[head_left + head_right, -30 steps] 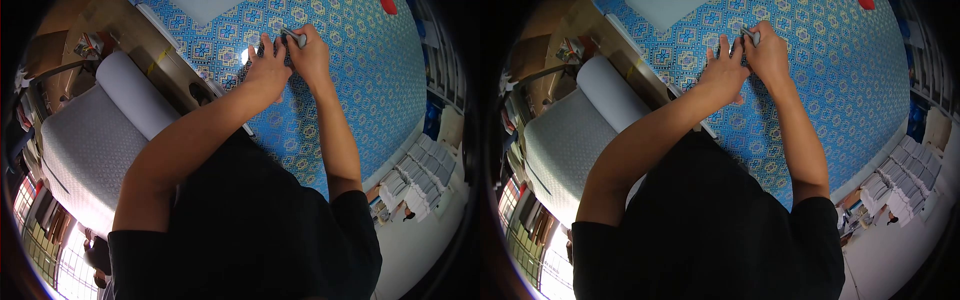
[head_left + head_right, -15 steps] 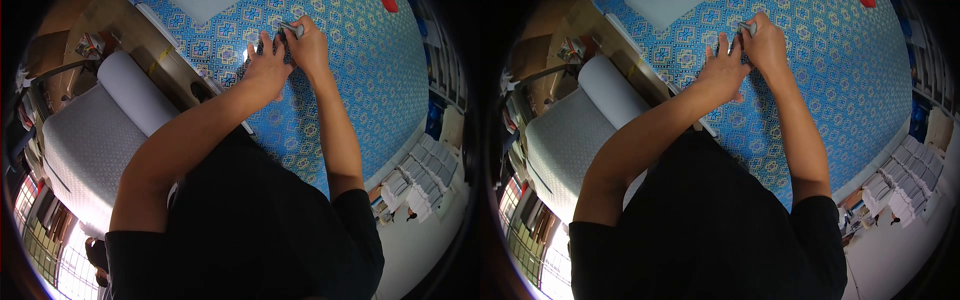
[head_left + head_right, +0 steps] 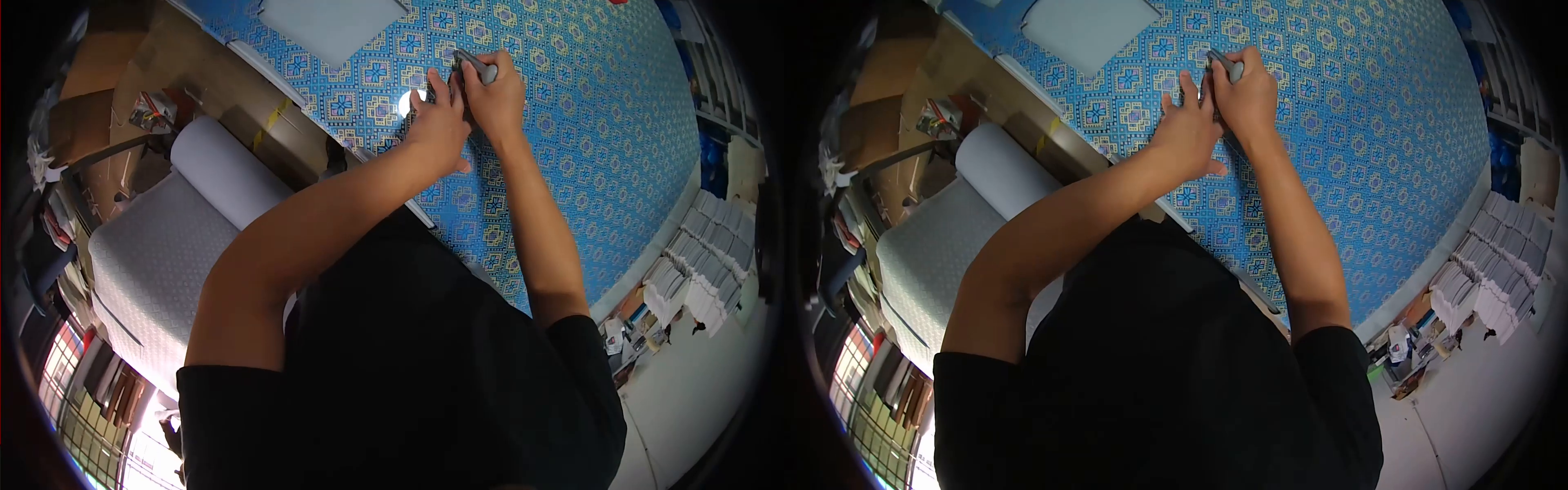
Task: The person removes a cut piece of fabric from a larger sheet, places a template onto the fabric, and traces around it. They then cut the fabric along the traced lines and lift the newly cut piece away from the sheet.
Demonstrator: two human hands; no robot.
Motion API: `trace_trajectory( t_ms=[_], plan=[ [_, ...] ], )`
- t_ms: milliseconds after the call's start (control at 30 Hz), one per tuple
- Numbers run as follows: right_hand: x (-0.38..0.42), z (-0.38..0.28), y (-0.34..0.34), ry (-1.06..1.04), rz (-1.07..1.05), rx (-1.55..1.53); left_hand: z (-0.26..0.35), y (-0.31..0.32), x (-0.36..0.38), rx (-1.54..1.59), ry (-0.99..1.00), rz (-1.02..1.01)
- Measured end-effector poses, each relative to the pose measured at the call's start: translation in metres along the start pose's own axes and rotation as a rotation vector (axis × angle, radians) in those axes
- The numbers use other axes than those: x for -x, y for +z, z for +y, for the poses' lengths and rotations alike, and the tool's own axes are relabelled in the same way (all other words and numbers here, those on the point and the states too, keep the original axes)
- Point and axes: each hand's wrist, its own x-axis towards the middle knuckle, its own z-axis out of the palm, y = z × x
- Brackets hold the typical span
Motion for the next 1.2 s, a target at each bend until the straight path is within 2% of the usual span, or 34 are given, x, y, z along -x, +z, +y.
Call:
trace_trajectory(
  t_ms=[67,133,167,267,333,367,433,467,533,767,1200],
  plan=[
    [0.010,-0.011,0.002,0.045,0.142,0.046,-0.001,0.003,-0.003,-0.113,0.031,-0.011],
    [0.018,-0.024,0.004,0.167,0.156,0.033,-0.004,0.007,-0.003,-0.318,0.086,0.024],
    [0.018,-0.030,0.005,0.262,0.163,0.005,-0.007,0.011,-0.006,-0.316,0.110,0.032],
    [0.019,-0.045,0.009,0.363,0.173,0.097,-0.013,0.024,-0.013,-0.274,0.227,0.072],
    [0.019,-0.047,0.013,0.371,0.203,0.130,-0.016,0.033,-0.012,-0.307,0.245,0.204],
    [0.019,-0.048,0.015,0.367,0.224,0.148,-0.018,0.031,-0.012,-0.296,0.260,0.204],
    [0.019,-0.051,0.018,0.396,0.243,0.166,-0.019,0.025,-0.014,-0.298,0.378,0.005],
    [0.019,-0.053,0.019,0.413,0.261,0.172,-0.018,0.028,-0.015,-0.289,0.392,0.007],
    [0.019,-0.058,0.020,0.412,0.257,0.189,-0.016,0.035,-0.016,-0.377,0.315,0.137],
    [0.014,-0.083,0.024,0.449,0.241,0.248,-0.010,0.044,-0.015,-0.403,0.407,0.149],
    [0.008,-0.081,0.028,0.510,0.224,0.300,-0.018,0.031,-0.010,-0.363,0.503,0.140]
  ],
)
